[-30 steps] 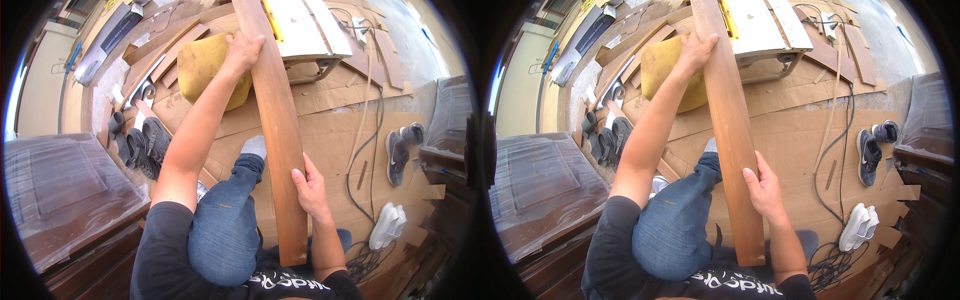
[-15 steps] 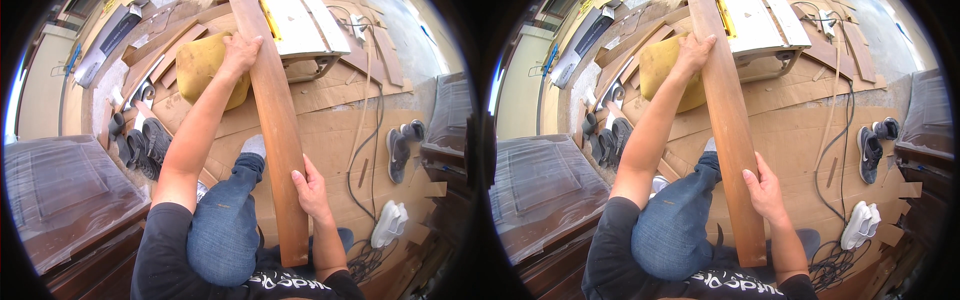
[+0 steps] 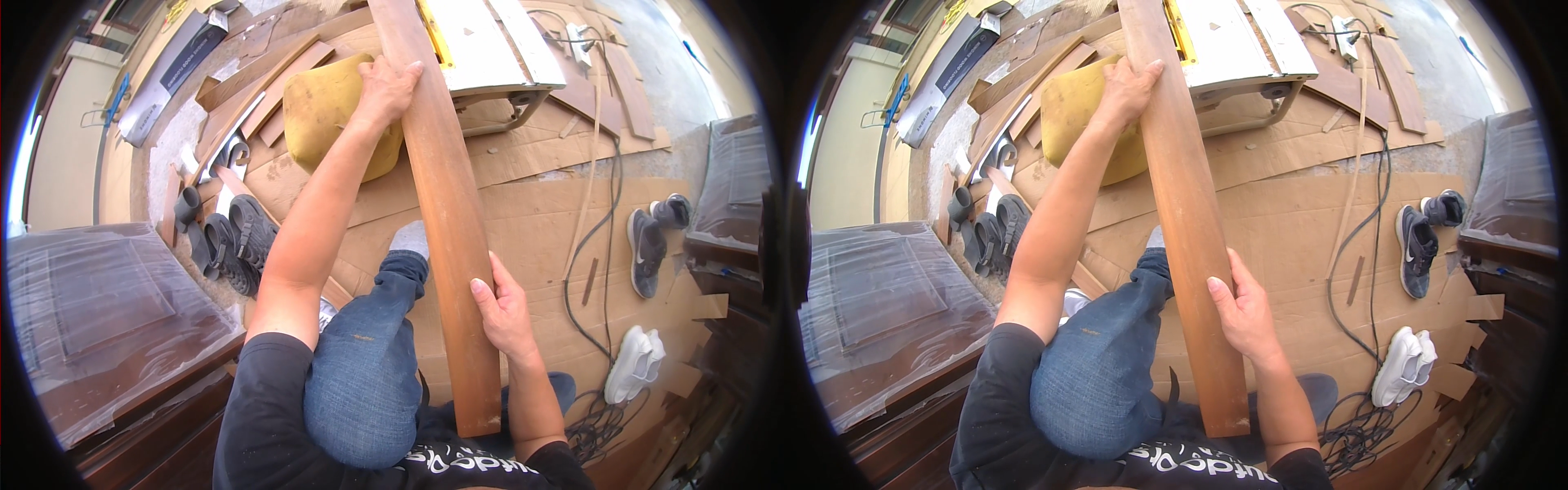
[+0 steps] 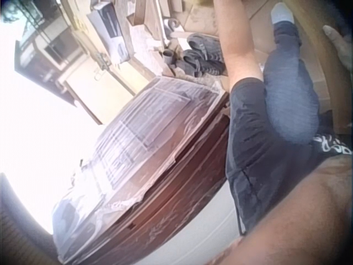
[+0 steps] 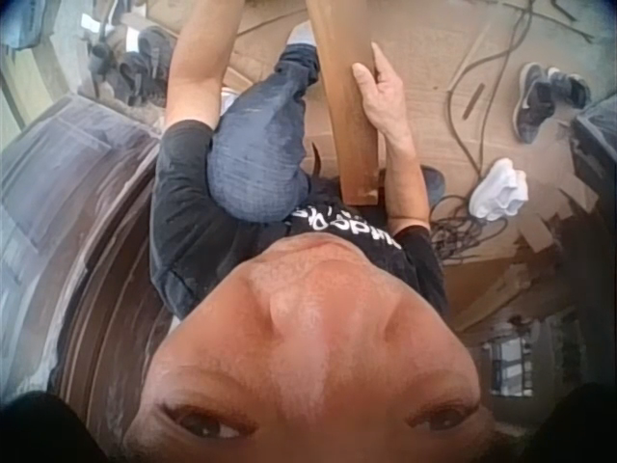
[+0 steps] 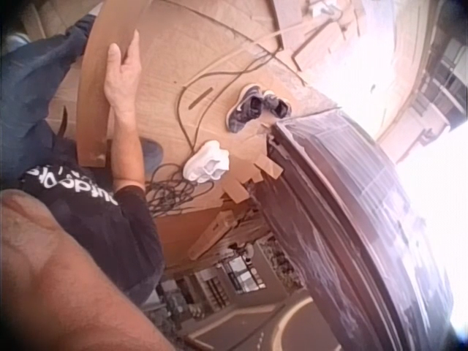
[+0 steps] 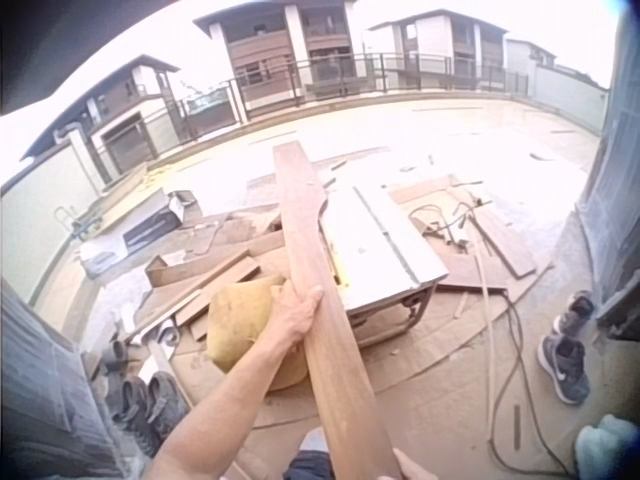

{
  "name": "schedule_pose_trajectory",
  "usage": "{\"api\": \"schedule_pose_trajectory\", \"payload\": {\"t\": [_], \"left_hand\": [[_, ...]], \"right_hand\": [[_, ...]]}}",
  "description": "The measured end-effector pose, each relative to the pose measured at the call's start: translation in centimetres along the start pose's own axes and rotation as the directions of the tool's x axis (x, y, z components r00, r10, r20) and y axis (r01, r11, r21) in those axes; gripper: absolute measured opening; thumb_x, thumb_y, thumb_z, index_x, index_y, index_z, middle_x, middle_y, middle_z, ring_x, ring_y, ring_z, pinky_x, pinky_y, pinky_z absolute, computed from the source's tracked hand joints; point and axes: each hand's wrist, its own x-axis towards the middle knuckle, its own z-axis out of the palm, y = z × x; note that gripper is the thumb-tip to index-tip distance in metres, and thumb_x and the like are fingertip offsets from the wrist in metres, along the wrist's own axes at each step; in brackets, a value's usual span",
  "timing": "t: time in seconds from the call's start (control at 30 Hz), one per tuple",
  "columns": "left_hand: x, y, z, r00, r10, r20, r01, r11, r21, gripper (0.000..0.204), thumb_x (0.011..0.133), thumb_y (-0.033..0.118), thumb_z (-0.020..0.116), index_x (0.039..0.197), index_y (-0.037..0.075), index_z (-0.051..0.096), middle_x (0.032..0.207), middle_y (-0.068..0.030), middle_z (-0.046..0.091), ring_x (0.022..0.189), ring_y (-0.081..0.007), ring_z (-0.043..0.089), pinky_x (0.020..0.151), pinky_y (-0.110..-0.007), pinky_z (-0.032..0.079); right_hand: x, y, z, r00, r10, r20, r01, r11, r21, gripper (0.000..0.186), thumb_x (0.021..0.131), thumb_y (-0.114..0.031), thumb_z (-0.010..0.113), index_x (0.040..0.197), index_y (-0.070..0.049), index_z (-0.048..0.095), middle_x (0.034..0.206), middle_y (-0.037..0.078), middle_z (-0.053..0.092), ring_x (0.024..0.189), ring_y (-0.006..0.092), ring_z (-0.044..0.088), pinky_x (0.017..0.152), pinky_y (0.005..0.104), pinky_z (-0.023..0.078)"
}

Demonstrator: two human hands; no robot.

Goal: The person marks a line on a floorboard using a red marker, then carries the board to a table saw and cuts it along the marked edge.

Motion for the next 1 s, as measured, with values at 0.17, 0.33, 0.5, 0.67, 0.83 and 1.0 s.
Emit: {"api": "schedule_pose_trajectory", "payload": {"t": [0.17, 0.33, 0.5, 0.67, 0.83, 1.0], "left_hand": [[1.4, -0.3, -0.6, 1.000, -0.016, 0.001, 0.016, 1.000, -0.001, 0.073, 0.102, 0.047, 0.060, 0.141, -0.012, 0.045, 0.139, -0.0292, 0.046, 0.135, -0.0421, 0.041, 0.114, -0.045, 0.043], [-1.9, -1.6, -0.6, 0.998, 0.061, 0.035, -0.062, 0.998, 0.031, 0.062, 0.103, 0.041, 0.060, 0.144, -0.004, 0.050, 0.140, -0.0273, 0.053, 0.127, -0.0370, 0.057, 0.109, -0.045, 0.047], [-11.0, -1.7, -1.0, 0.984, 0.096, 0.148, -0.026, 0.909, -0.416, 0.070, 0.103, 0.030, 0.066, 0.158, 0.003, 0.031, 0.147, -0.0188, 0.053, 0.134, -0.0261, 0.052, 0.113, -0.040, 0.044], [-10.3, 0.1, -2.3, 0.986, 0.062, 0.157, 0.031, 0.848, -0.529, 0.069, 0.104, 0.030, 0.065, 0.158, 0.005, 0.031, 0.143, -0.0180, 0.056, 0.128, -0.0262, 0.056, 0.107, -0.039, 0.049], [-6.3, -0.1, -3.6, 0.988, 0.034, 0.153, 0.050, 0.857, -0.513, 0.052, 0.106, 0.028, 0.061, 0.150, 0.005, 0.042, 0.130, -0.0140, 0.064, 0.113, -0.0206, 0.064, 0.092, -0.035, 0.055], [0.2, -2.4, -5.4, 0.967, -0.112, 0.229, 0.216, 0.838, -0.501, 0.040, 0.109, 0.027, 0.055, 0.141, 0.003, 0.052, 0.124, -0.0138, 0.068, 0.107, -0.0185, 0.066, 0.091, -0.034, 0.055]], "right_hand": [[1.7, -0.4, 1.2, 1.000, -0.010, 0.006, 0.010, 0.999, 0.038, 0.055, 0.108, -0.018, 0.058, 0.155, 0.006, 0.040, 0.139, 0.011, 0.062, 0.123, 0.0138, 0.058, 0.105, 0.0281, 0.046], [5.3, -1.6, 2.3, 0.999, -0.049, 0.013, 0.049, 0.999, 0.000, 0.048, 0.109, -0.021, 0.057, 0.150, 0.003, 0.048, 0.130, 0.010, 0.067, 0.116, 0.0131, 0.061, 0.101, 0.0283, 0.049], [9.3, -3.4, 3.7, 0.995, -0.093, 0.035, 0.093, 0.996, -0.003, 0.047, 0.109, -0.021, 0.058, 0.147, 0.005, 0.050, 0.127, 0.008, 0.068, 0.111, 0.0103, 0.062, 0.096, 0.0267, 0.051], [14.4, -3.5, 4.6, 0.990, -0.142, 0.006, 0.142, 0.990, -0.017, 0.039, 0.109, -0.020, 0.057, 0.139, 0.004, 0.056, 0.120, 0.006, 0.070, 0.102, 0.0098, 0.065, 0.090, 0.0263, 0.054], [15.9, -3.8, 6.2, 0.992, -0.098, -0.079, 0.098, 0.995, -0.010, 0.040, 0.110, -0.024, 0.055, 0.139, 0.003, 0.056, 0.122, 0.007, 0.069, 0.104, 0.0109, 0.064, 0.092, 0.0282, 0.053], [13.2, -1.6, 9.9, 0.994, -0.099, -0.039, 0.099, 0.995, -0.006, 0.043, 0.110, -0.025, 0.052, 0.141, 0.005, 0.052, 0.126, 0.012, 0.068, 0.113, 0.0173, 0.063, 0.101, 0.0337, 0.050]]}}
